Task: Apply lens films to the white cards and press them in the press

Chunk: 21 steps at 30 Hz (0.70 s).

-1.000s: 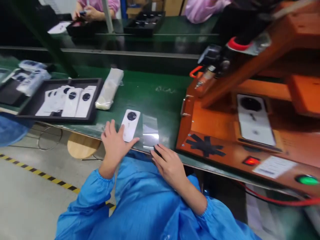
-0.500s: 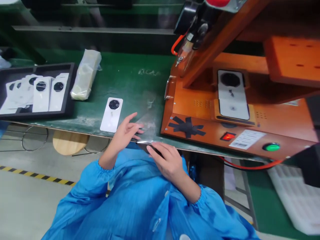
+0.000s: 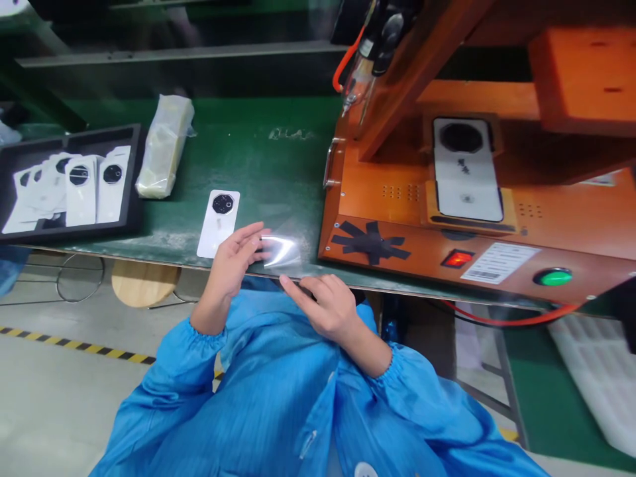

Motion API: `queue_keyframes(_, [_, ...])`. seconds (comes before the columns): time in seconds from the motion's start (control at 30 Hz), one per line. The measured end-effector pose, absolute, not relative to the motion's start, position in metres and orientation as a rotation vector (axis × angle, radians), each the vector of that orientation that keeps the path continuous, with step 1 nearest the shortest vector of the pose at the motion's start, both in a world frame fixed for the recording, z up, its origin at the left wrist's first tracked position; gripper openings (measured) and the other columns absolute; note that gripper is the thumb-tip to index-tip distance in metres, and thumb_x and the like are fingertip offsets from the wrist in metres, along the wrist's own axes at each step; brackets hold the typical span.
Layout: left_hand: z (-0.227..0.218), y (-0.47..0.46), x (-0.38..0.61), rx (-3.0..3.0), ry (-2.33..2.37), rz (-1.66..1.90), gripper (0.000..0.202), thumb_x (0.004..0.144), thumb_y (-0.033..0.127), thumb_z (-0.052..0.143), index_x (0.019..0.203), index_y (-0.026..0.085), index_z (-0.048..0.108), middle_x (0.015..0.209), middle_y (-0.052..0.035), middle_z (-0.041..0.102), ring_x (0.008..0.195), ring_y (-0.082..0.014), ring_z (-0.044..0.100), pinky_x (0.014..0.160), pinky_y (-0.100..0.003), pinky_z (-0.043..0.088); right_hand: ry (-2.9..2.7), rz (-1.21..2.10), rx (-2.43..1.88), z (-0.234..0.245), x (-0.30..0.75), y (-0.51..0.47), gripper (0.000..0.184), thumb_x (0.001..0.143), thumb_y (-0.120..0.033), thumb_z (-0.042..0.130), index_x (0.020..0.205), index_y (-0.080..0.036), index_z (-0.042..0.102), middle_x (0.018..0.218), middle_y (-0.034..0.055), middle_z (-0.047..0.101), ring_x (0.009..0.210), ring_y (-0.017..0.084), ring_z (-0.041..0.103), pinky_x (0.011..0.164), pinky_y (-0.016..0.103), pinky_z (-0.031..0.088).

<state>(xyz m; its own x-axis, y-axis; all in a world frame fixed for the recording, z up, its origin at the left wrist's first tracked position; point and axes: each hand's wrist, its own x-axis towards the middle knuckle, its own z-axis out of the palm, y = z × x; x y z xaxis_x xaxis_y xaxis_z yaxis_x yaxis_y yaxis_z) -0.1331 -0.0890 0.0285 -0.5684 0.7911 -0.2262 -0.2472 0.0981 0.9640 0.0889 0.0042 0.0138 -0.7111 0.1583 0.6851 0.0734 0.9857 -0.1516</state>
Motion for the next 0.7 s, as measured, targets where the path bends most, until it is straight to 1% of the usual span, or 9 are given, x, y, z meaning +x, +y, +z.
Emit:
queue_keyframes(0.07, [0.03,-0.086,-0.136,0.512,1.523,1.661,0.044,0.093,0.043,0.081,0.13,0.02,0.075,0.135,-0.0137,0.078,0.113,-0.0252,0.078,0.093,-0.038,0.067,-2.342,0.172,-0.122,0.017,0.085,0.006,0.04,0.108,-0.012,0.06,0.148,-0.017,0.064,0.096,0.0042,0.072,0.078,0.016,0.058,0.069,0.033,0.043])
queue_keyframes(0.17, [0.031,-0.083,-0.139,0.487,1.517,1.688,0.043,0.094,0.044,0.079,0.13,0.019,0.076,0.14,-0.0156,0.076,0.122,-0.0286,0.076,0.095,-0.04,0.065,-2.294,0.21,-0.071,0.019,0.08,0.008,0.03,0.105,-0.008,0.065,0.134,-0.011,0.069,0.093,0.0047,0.072,0.077,0.017,0.058,0.067,0.034,0.041])
queue_keyframes(0.27, [0.031,-0.084,-0.14,0.492,1.5,1.686,0.046,0.099,0.046,0.074,0.136,0.02,0.073,0.151,-0.0164,0.069,0.126,-0.0298,0.074,0.095,-0.039,0.065,-2.233,0.221,-0.063,0.018,0.075,0.01,0.023,0.102,-0.007,0.07,0.125,-0.009,0.071,0.09,0.005,0.073,0.074,0.016,0.057,0.065,0.034,0.038])
queue_keyframes(0.37, [0.032,-0.086,-0.139,0.489,1.453,1.682,0.054,0.102,0.047,0.069,0.151,0.024,0.063,0.153,-0.0152,0.068,0.125,-0.0281,0.075,0.099,-0.041,0.064,-2.175,0.214,-0.061,0.018,0.07,0.012,0.017,0.102,-0.005,0.069,0.119,-0.008,0.07,0.089,0.0059,0.073,0.073,0.016,0.056,0.064,0.034,0.037])
queue_keyframes(0.43, [0.033,-0.087,-0.138,0.493,1.43,1.678,0.061,0.104,0.049,0.067,0.158,0.027,0.054,0.148,-0.0146,0.071,0.122,-0.0263,0.076,0.101,-0.042,0.063,-2.158,0.202,-0.061,0.018,0.067,0.014,0.015,0.102,-0.005,0.07,0.116,-0.01,0.07,0.088,0.0055,0.073,0.073,0.015,0.056,0.064,0.033,0.037])
queue_keyframes(0.5, [0.033,-0.087,-0.137,0.533,1.442,1.636,0.066,0.101,0.049,0.072,0.16,0.027,0.052,0.142,-0.0136,0.074,0.119,-0.0253,0.077,0.101,-0.041,0.064,-2.166,0.19,-0.051,0.017,0.067,0.015,0.014,0.103,-0.006,0.069,0.115,-0.011,0.071,0.088,0.0044,0.073,0.073,0.015,0.056,0.065,0.033,0.037])
queue_keyframes(0.6, [0.029,-0.083,-0.137,0.636,1.537,1.55,0.071,0.087,0.04,0.088,0.151,0.025,0.061,0.122,-0.0095,0.079,0.108,-0.0227,0.078,0.096,-0.038,0.065,-2.199,0.146,-0.052,0.014,0.069,0.015,0.013,0.104,-0.007,0.067,0.111,-0.016,0.074,0.088,0.0027,0.074,0.071,0.014,0.057,0.065,0.033,0.037])
queue_keyframes(0.67, [0.027,-0.08,-0.138,0.687,1.621,1.554,0.065,0.079,0.032,0.093,0.139,0.022,0.071,0.106,-0.0052,0.079,0.096,-0.0183,0.076,0.091,-0.034,0.065,-2.236,0.138,-0.071,0.013,0.07,0.015,0.014,0.105,-0.008,0.066,0.106,-0.018,0.076,0.088,0.0023,0.076,0.069,0.013,0.058,0.065,0.033,0.037])
queue_keyframes(0.7, [0.026,-0.078,-0.138,0.701,1.658,1.566,0.06,0.078,0.029,0.093,0.134,0.021,0.074,0.1,-0.0036,0.079,0.091,-0.0163,0.075,0.088,-0.031,0.065,-2.269,0.158,-0.088,0.013,0.071,0.015,0.012,0.106,-0.011,0.066,0.105,-0.018,0.076,0.089,0.0026,0.077,0.069,0.014,0.06,0.064,0.033,0.038])
